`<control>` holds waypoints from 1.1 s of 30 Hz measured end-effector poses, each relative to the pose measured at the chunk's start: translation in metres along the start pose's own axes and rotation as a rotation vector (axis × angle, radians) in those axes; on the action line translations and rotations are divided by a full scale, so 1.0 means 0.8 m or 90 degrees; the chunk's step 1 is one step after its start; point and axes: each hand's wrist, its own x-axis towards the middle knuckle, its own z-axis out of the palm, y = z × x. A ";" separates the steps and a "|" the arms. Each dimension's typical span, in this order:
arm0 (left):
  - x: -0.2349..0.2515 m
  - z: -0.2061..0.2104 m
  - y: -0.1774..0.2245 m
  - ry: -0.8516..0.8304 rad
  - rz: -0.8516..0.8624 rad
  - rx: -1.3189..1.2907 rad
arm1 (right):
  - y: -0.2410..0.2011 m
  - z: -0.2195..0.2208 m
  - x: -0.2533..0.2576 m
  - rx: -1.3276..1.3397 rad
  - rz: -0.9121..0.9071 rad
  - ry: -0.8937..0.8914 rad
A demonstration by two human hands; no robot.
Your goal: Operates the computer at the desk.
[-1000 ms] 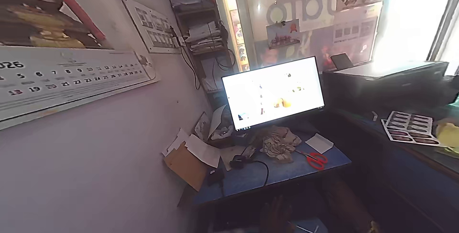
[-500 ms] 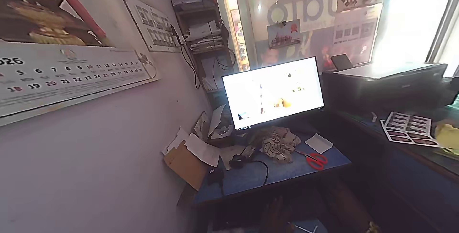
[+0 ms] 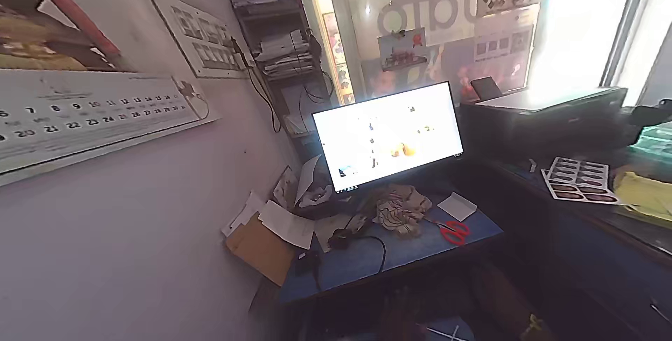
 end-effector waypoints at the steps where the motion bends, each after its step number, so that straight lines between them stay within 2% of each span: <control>1: 0.000 0.001 0.000 0.000 0.000 0.000 | 0.001 0.000 0.000 -0.004 0.004 -0.001; 8: -0.003 0.005 -0.002 0.042 0.017 -0.013 | -0.005 -0.006 -0.001 0.009 0.017 0.033; 33: -0.004 0.015 -0.009 0.047 0.018 -0.007 | 0.009 0.013 0.004 0.006 -0.005 0.063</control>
